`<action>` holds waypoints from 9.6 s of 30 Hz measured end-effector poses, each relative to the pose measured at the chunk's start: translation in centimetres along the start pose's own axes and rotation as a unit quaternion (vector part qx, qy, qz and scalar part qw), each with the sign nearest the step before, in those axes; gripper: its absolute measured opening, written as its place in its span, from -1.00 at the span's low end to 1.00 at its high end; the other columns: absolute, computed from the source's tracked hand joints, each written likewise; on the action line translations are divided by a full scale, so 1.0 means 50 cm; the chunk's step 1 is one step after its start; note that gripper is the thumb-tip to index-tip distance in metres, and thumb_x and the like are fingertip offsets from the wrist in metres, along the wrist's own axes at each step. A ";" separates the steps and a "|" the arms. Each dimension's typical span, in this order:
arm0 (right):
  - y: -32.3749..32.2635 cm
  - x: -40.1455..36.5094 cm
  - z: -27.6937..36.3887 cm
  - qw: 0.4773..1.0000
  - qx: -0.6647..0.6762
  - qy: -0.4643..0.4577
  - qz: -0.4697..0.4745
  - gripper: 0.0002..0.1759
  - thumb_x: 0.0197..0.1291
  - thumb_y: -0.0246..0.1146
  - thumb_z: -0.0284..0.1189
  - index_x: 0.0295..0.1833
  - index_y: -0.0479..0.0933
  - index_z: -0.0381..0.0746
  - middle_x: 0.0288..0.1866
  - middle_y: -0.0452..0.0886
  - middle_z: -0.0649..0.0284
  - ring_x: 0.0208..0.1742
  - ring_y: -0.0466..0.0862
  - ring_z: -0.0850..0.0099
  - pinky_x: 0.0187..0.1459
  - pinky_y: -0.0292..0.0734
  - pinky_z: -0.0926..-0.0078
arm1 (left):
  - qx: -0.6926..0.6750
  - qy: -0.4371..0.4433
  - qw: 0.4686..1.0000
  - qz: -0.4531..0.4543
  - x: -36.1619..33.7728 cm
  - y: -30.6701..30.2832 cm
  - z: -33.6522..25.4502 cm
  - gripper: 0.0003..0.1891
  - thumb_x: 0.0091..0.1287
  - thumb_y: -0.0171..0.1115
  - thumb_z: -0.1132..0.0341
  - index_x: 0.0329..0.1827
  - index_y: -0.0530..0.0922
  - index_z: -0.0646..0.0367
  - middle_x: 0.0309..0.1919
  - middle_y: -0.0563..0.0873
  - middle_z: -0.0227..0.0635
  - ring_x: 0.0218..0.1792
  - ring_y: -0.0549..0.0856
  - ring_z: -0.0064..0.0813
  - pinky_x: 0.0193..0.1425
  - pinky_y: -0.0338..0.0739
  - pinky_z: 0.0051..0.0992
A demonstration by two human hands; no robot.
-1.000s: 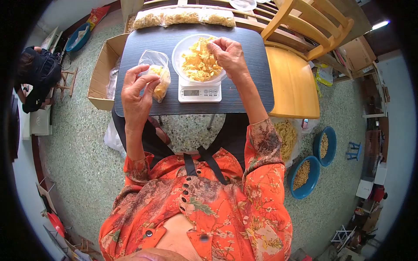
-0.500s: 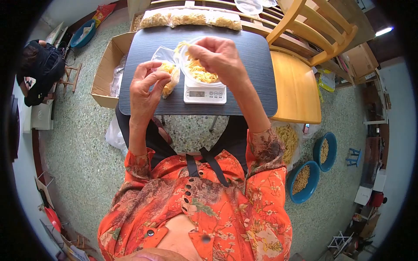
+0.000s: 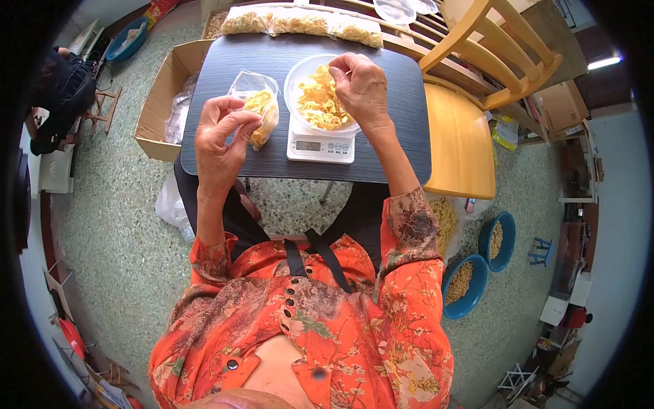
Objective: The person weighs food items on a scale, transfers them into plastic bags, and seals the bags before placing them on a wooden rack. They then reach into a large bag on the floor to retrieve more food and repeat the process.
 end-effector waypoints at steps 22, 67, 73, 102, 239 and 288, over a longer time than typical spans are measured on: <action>-0.018 -0.006 -0.053 0.876 0.427 0.213 -0.073 -0.83 0.35 0.42 -0.42 -0.11 0.67 -0.32 -0.34 0.71 0.31 -0.33 0.72 0.58 -0.34 0.68 0.71 | 0.012 0.007 1.000 0.004 -0.003 0.015 -0.010 -0.82 0.16 0.50 0.55 -0.18 0.78 0.18 -0.01 0.65 -0.21 0.00 0.66 -0.28 0.10 0.58 -0.36; 0.003 -0.046 -0.011 0.975 -0.138 -0.123 0.127 -0.77 0.14 0.46 -0.43 -0.07 0.69 -0.14 -0.02 0.65 0.19 -0.06 0.70 0.21 0.04 0.62 0.27 | 0.022 0.019 0.999 -0.032 -0.008 0.014 0.007 -0.84 0.16 0.53 0.48 -0.19 0.79 0.16 -0.10 0.64 -0.27 -0.19 0.61 -0.37 -0.15 0.57 -0.42; -0.036 -0.035 -0.028 0.995 0.087 0.023 0.037 -0.87 0.20 0.47 -0.47 -0.15 0.69 -0.20 -0.36 0.74 0.26 -0.33 0.75 0.47 -0.27 0.71 0.46 | 0.011 0.012 0.999 -0.029 -0.005 0.018 0.001 -0.84 0.17 0.52 0.50 -0.18 0.79 0.15 -0.07 0.64 -0.26 -0.22 0.64 -0.38 -0.18 0.60 -0.44; -0.072 -0.063 0.018 0.973 -0.025 -0.097 0.206 -0.79 0.29 0.39 -0.51 0.02 0.70 -0.21 -0.34 0.74 0.30 -0.42 0.61 0.64 -0.30 0.57 0.56 | 0.027 0.033 0.997 -0.063 -0.007 0.005 0.006 -0.85 0.18 0.49 0.54 -0.20 0.75 0.19 -0.14 0.61 -0.27 -0.21 0.66 -0.38 -0.12 0.59 -0.43; -0.018 -0.046 -0.017 0.990 -0.072 -0.118 -0.017 -0.88 0.26 0.37 -0.54 -0.09 0.68 -0.29 -0.32 0.75 0.08 -0.32 0.77 0.28 -0.24 0.67 0.39 | 0.032 0.046 0.997 -0.053 -0.012 0.030 -0.005 -0.84 0.17 0.49 0.57 -0.20 0.74 0.23 -0.16 0.61 -0.28 -0.19 0.67 -0.40 -0.11 0.60 -0.45; 0.020 -0.018 -0.041 0.946 -0.208 -0.189 0.163 -0.87 0.31 0.29 -0.43 -0.10 0.72 -0.13 -0.26 0.70 0.24 -0.14 0.74 0.17 -0.01 0.67 0.24 | 0.019 0.029 0.998 -0.059 -0.013 0.021 0.009 -0.84 0.16 0.49 0.58 -0.21 0.75 0.23 -0.19 0.64 -0.29 -0.13 0.67 -0.36 0.00 0.60 -0.41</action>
Point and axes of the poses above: each hand's wrist, its own x-axis towards the middle knuckle, its own y-axis out of the palm, z = x × y, the point moved 2 cm from there along x, towards the middle knuckle
